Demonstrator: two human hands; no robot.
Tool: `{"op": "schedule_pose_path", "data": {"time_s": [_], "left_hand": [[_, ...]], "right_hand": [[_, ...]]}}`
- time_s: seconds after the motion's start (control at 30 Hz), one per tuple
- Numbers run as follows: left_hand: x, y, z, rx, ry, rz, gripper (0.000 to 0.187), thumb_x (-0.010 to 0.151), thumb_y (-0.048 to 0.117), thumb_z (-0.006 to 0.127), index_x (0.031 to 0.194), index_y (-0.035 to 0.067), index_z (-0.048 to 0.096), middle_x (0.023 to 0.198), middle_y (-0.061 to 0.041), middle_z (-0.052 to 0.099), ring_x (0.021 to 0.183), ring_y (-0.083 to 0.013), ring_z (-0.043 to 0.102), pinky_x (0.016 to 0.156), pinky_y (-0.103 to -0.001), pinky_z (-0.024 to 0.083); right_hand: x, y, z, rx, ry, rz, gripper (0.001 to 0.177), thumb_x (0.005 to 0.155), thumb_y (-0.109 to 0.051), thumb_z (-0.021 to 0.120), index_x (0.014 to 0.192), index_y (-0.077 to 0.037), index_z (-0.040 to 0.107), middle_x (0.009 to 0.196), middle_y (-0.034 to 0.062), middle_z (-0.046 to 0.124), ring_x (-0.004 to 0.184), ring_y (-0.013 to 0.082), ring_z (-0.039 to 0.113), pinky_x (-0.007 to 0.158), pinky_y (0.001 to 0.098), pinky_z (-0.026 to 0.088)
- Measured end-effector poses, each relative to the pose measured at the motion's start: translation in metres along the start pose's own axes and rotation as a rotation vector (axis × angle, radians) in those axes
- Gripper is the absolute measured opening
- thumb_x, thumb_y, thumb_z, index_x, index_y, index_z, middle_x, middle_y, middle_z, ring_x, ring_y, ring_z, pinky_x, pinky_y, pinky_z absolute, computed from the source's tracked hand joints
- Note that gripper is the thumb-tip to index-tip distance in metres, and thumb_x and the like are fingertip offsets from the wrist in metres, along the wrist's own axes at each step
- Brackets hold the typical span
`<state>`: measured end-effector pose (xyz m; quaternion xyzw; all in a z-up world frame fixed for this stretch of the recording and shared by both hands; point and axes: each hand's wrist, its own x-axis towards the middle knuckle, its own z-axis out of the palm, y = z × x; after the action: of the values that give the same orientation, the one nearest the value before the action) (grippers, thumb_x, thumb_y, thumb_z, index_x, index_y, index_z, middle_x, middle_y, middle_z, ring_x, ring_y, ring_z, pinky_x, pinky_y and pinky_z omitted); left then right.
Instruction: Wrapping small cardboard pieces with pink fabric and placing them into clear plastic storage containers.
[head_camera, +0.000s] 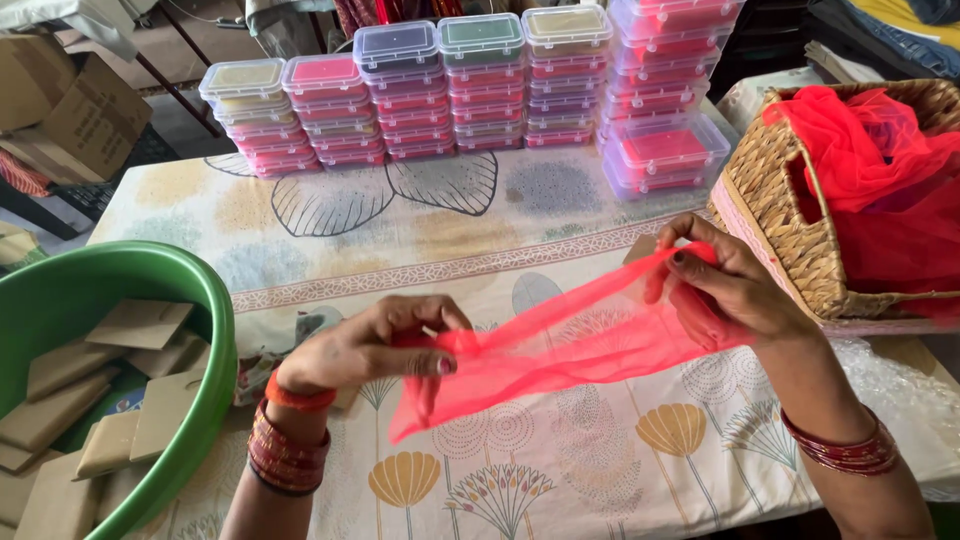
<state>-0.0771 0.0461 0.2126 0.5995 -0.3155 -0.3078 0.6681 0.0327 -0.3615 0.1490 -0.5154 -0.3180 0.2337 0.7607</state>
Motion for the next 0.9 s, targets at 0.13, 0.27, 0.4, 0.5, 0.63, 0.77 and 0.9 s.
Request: {"op": "schedule_pose_path", "data": {"time_s": [0.13, 0.27, 0.4, 0.5, 0.63, 0.77, 0.9], "left_hand": [[0.005, -0.016, -0.012, -0.079, 0.347, 0.005, 0.02, 0.098, 0.003, 0.065, 0.115, -0.007, 0.063, 0.089, -0.009, 0.067, 0.066, -0.015, 0.067, 0.062, -0.029, 0.058], [0.024, -0.044, -0.073, 0.166, 0.43, -0.131, 0.027, 0.099, 0.023, 0.061, 0.116, 0.002, 0.063, 0.08, -0.006, 0.065, 0.064, -0.0117, 0.068, 0.058, -0.029, 0.062], [0.044, -0.09, -0.126, 0.222, 0.633, -0.121, 0.031, 0.099, 0.029, 0.066, 0.111, 0.0, 0.064, 0.084, -0.003, 0.064, 0.07, -0.0095, 0.068, 0.064, -0.031, 0.066], [0.068, -0.14, -0.173, 0.366, 0.768, -0.134, 0.031, 0.098, 0.028, 0.067, 0.111, 0.0, 0.063, 0.083, -0.008, 0.067, 0.068, -0.0126, 0.067, 0.06, -0.032, 0.063], [0.107, -0.16, -0.193, 0.321, 0.908, -0.1, 0.033, 0.098, 0.025, 0.068, 0.113, -0.003, 0.063, 0.09, -0.012, 0.067, 0.072, -0.0187, 0.068, 0.061, -0.034, 0.061], [0.137, -0.194, -0.217, 0.074, 1.032, 0.242, 0.042, 0.101, 0.027, 0.065, 0.133, 0.003, 0.053, 0.119, -0.012, 0.066, 0.109, -0.0199, 0.066, 0.091, -0.036, 0.06], [0.15, -0.23, -0.204, 0.533, 1.231, 0.188, 0.048, 0.099, 0.031, 0.062, 0.136, 0.003, 0.048, 0.126, -0.013, 0.06, 0.114, -0.0264, 0.063, 0.095, -0.044, 0.058]], "right_hand": [[0.023, 0.024, -0.014, 0.011, 0.1, 0.034, 0.016, 0.106, -0.013, 0.053, 0.119, -0.004, 0.049, 0.091, 0.0193, 0.072, 0.034, 0.0059, 0.045, 0.03, 0.0246, 0.04], [0.059, 0.056, -0.041, -0.13, 0.192, 0.06, 0.014, 0.105, -0.013, 0.052, 0.116, -0.004, 0.053, 0.094, 0.0169, 0.072, 0.036, 0.0063, 0.047, 0.03, 0.0246, 0.039], [0.101, 0.1, -0.08, -0.418, 0.233, 0.005, 0.016, 0.105, -0.015, 0.055, 0.116, -0.003, 0.055, 0.1, 0.0126, 0.074, 0.055, 0.0064, 0.061, 0.049, 0.0246, 0.055], [0.126, 0.128, -0.11, -0.612, 0.362, -0.046, 0.016, 0.104, -0.013, 0.06, 0.115, -0.002, 0.057, 0.097, 0.0109, 0.074, 0.061, 0.007, 0.059, 0.054, 0.024, 0.052], [0.151, 0.137, -0.125, -0.821, 0.489, -0.081, 0.015, 0.103, -0.012, 0.06, 0.114, -0.003, 0.057, 0.093, 0.0085, 0.074, 0.062, 0.009, 0.062, 0.055, 0.0244, 0.055], [0.166, 0.152, -0.152, -1.0, 0.649, -0.124, 0.015, 0.106, -0.012, 0.059, 0.117, -0.002, 0.057, 0.091, 0.0104, 0.077, 0.062, 0.0155, 0.066, 0.058, 0.0309, 0.051], [0.17, 0.173, -0.183, -1.189, 0.659, -0.188, 0.039, 0.091, -0.012, 0.069, 0.125, 0.0, 0.054, 0.111, 0.0193, 0.07, 0.081, 0.0278, 0.068, 0.074, 0.0409, 0.054]]}}
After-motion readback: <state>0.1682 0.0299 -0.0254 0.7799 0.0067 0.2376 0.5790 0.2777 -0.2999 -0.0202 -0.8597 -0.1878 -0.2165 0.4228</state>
